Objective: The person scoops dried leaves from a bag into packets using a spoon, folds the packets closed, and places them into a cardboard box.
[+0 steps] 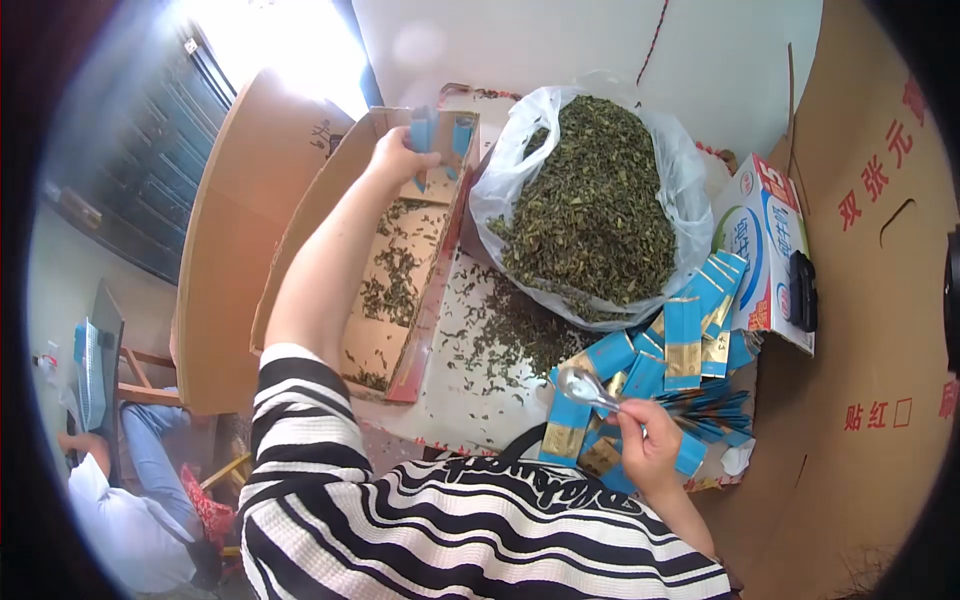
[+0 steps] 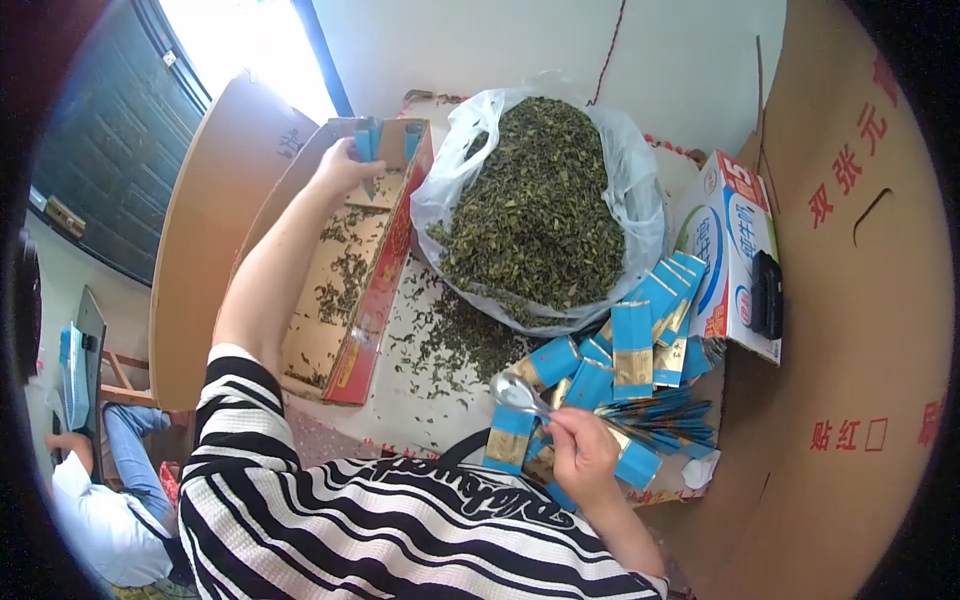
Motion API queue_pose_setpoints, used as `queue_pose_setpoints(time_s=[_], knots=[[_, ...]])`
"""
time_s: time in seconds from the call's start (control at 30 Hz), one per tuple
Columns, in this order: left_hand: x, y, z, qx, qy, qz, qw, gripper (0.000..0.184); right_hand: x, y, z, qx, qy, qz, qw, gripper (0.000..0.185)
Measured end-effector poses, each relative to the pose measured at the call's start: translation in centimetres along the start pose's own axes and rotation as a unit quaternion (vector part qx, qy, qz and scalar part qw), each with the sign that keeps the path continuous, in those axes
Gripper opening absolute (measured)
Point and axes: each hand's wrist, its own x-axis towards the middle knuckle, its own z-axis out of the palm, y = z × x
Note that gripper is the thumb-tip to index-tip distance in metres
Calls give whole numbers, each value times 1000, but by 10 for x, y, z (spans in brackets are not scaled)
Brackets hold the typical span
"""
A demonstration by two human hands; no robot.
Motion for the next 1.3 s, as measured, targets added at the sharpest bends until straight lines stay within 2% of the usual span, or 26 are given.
queue_pose_setpoints(time_s=[0.07,0.33,0.4,0.5,0.6,0.63,0.67,0.73,0.77,0.8,0.83,0.87,0.93,1.0,1.03,1.07,1.1,1.17,1.2,1.27,1.3], knots=[[23,-25,12,17,30,-5,999,61,-4,-3,-1,-13,1,10,1000,9],[52,-35,34,89,17,-80,993,63,-13,0,3,-1,-11,62,998,7],[55,-33,41,186,55,-62,979,74,-11,1,5,-3,-7,62,998,7],[69,-52,50,161,74,-23,984,81,-10,-1,4,-6,-6,72,997,7],[70,-41,45,218,36,-63,973,84,-8,0,1,-16,-2,64,998,8],[67,-39,45,248,75,-23,966,79,-8,1,-1,-29,4,49,998,8],[67,-35,41,256,68,-19,964,79,-6,0,-3,-38,11,44,998,10],[46,-5,29,255,36,89,962,66,-5,0,-8,-56,30,37,997,10],[34,7,31,244,74,102,962,62,-6,2,-10,-66,42,29,996,10],[21,17,29,202,51,141,968,63,-6,2,-13,-67,41,44,996,10],[-2,39,30,220,32,195,955,60,-5,2,-16,-60,47,43,996,10],[-32,63,31,218,-8,246,944,52,-7,2,-18,-53,52,42,996,10],[-88,96,32,183,-120,250,943,44,-11,3,-18,-37,73,54,995,11],[-147,115,39,253,-185,302,900,40,-14,5,-20,-16,96,55,994,12],[-175,120,42,269,-242,356,861,39,-16,6,-21,-16,98,58,993,12],[-203,128,49,281,-307,350,839,35,-18,7,-21,-7,107,59,992,12],[-216,116,58,278,-339,424,793,25,-20,8,-21,3,115,58,992,12],[-249,102,76,347,-451,311,762,29,-23,8,-19,19,114,58,992,12],[-261,91,85,340,-487,261,761,31,-24,7,-18,30,112,56,992,13],[-280,55,107,291,-509,106,803,42,-25,6,-17,40,106,48,992,13],[-289,42,115,291,-506,105,805,42,-26,6,-17,42,108,43,992,13]])
